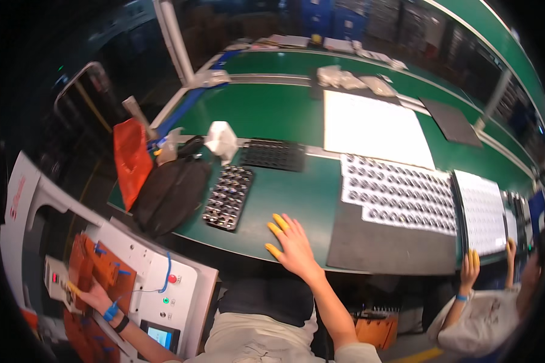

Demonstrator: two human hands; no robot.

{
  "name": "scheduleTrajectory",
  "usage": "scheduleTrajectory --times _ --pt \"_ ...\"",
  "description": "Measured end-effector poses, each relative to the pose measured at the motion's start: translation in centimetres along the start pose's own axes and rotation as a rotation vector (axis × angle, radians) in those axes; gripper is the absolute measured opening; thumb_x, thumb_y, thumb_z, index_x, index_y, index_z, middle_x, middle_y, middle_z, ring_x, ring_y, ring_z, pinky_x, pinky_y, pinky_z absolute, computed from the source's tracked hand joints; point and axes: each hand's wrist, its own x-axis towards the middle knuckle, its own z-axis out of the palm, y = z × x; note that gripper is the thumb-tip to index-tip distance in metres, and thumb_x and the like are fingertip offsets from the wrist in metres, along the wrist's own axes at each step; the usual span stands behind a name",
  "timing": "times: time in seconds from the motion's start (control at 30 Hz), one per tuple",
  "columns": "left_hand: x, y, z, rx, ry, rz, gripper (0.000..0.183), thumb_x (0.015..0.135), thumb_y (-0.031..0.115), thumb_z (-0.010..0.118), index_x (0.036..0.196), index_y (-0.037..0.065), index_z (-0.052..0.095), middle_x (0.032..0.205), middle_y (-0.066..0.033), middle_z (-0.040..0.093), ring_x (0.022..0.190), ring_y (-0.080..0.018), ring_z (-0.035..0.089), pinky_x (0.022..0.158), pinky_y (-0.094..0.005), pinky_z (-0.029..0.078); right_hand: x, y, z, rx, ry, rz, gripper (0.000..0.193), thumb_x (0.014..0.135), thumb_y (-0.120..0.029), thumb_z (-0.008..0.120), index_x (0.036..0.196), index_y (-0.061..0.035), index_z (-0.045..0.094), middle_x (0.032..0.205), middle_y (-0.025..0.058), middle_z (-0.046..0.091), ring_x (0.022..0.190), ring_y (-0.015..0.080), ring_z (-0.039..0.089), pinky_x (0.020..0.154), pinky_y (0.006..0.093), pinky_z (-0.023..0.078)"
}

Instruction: The person places small white rectangular components onto an orange fixture and inserts cylindrical metal parts into them. The person then picks up the assembled units and places them into a tray. Finally, the person moves the orange fixture to a machine labeled 'Oushi'.

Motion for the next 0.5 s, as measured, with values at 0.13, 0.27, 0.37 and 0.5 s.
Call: scheduleTrajectory --times 0.13,0.27,0.37,0.5 --pt "-2.3 -3.5 4.1 -0.252 0.172 -0.074 0.039 0.092 0.027 0.060 0.122 0.002 0.064 0.127 -0.0137 0.063 0.119 -0.0290 0.060 0.102 -0.0452 0.052 0.7 2.7 -2.2 -0.032 0.069 -0.063 0.050 0.092 -0.028 0.067 0.134 -0.0034 0.056 0.149 0.0181 0.045 0.144 0.0362 0.032 0.121 0.0489 0.022" --pt "3.8 -1.5 3.1 0.516 -0.129 0.315 0.031 0.087 0.014 0.064 0.114 -0.002 0.065 0.117 -0.0148 0.066 0.108 -0.0292 0.063 0.095 -0.0460 0.054 -0.4 1.8 -0.7 -0.013 0.084 -0.067 0.050 0.091 -0.029 0.067 0.133 -0.0028 0.057 0.148 0.0182 0.046 0.144 0.0362 0.034 0.120 0.0492 0.024" --pt "-1.6 0.5 7.8 -0.210 -0.061 -0.127 0.094 0.079 0.045 0.076 0.152 0.004 0.035 0.158 -0.0154 0.034 0.144 -0.0370 0.031 0.118 -0.0489 0.024 -0.8 1.7 -0.7 -0.034 0.099 -0.064 0.049 0.091 -0.029 0.068 0.131 -0.0028 0.059 0.147 0.0178 0.047 0.143 0.0360 0.034 0.120 0.0493 0.025" --pt "-14.1 7.7 13.0 -0.297 0.071 -0.027 0.046 0.083 0.019 0.067 0.125 0.000 0.060 0.129 -0.0174 0.059 0.124 -0.0329 0.054 0.104 -0.0522 0.045 -0.7 1.7 -0.6 0.014 0.116 -0.073 0.048 0.091 -0.026 0.068 0.132 -0.0036 0.059 0.143 0.0166 0.051 0.140 0.0345 0.040 0.117 0.0488 0.029"
